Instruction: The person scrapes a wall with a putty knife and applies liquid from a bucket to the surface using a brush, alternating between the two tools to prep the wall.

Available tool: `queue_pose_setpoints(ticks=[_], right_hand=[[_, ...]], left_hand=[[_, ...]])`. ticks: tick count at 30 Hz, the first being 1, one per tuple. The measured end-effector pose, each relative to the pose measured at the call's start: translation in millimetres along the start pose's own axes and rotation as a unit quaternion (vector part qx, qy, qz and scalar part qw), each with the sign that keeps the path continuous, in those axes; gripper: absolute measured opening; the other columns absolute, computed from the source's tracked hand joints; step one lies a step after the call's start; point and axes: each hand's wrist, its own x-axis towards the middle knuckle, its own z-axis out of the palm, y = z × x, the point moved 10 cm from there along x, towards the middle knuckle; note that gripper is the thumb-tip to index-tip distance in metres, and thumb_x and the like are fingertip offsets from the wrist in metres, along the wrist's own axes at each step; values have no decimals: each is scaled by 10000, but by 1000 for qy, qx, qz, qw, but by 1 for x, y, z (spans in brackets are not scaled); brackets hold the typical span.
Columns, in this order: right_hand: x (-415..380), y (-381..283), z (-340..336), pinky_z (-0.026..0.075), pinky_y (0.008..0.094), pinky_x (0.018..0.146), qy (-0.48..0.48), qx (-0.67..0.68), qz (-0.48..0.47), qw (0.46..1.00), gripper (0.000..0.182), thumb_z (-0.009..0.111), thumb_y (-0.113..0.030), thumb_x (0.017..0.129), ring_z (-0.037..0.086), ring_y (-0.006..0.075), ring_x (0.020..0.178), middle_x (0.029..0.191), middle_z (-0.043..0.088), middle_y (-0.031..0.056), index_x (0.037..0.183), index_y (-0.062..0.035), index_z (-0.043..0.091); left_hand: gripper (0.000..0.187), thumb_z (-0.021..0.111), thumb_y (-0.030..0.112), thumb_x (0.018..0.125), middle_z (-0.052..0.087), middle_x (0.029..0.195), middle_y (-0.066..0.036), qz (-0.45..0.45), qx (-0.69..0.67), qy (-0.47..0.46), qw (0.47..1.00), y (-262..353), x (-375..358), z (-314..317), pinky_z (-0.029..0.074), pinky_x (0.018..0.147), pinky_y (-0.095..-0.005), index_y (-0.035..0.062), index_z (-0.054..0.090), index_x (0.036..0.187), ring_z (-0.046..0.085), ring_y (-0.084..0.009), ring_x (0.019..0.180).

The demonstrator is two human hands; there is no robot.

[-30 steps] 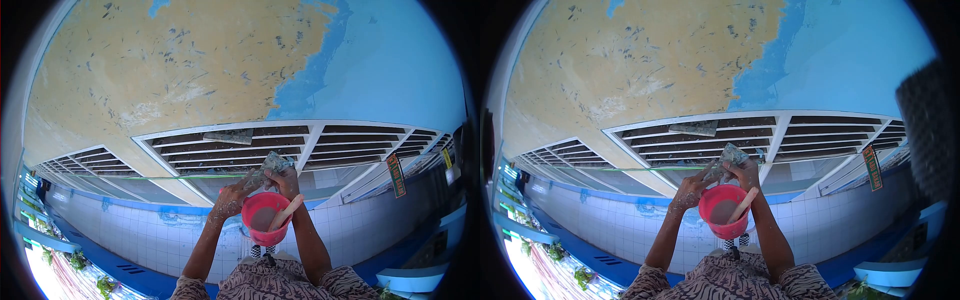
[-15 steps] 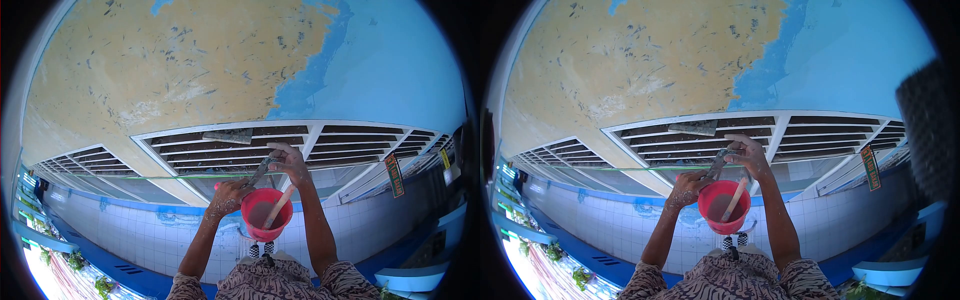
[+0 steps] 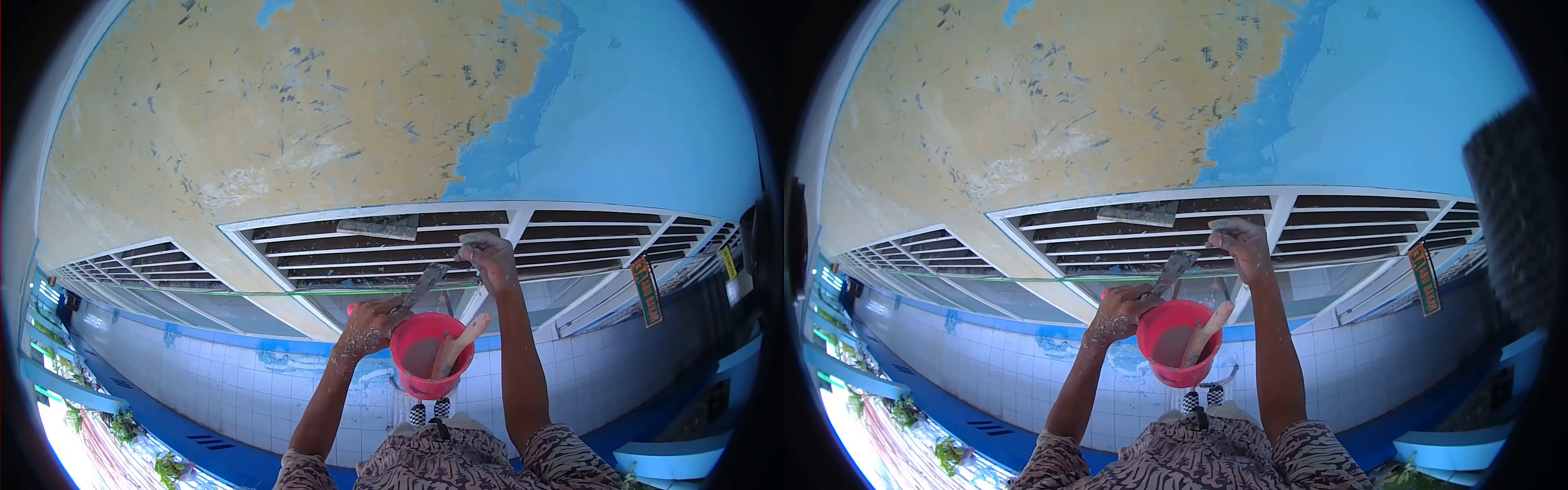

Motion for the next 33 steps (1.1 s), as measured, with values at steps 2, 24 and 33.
queue_pose_setpoints(ticks=[2,24,33], right_hand=[[-7,-11,28,600,409,935,59,-88,28,994,368,771,33,841,708,250,1021,1127,732,151,1205,29,715],[-53,56,-60,575,339,764,-6,-401,46,915,289,807,-109,773,715,199,780,868,743,87,981,73,721],[-86,87,22,504,462,1079,9,-34,132,991,782,838,-173,837,571,328,1328,1538,491,192,1511,-12,474]], left_hand=[[302,828,241,680,715,972,-93,9,15,15,1000,-3,-2,-3,592,704,-415,127,768,953,744,-306,813],[357,824,231,695,717,1178,-105,-14,37,-10,999,-16,-8,4,601,770,-420,133,765,1034,748,-305,889],[387,840,253,674,720,1143,-123,16,36,-6,999,-6,-3,10,597,761,-427,152,772,1042,746,-321,883]])
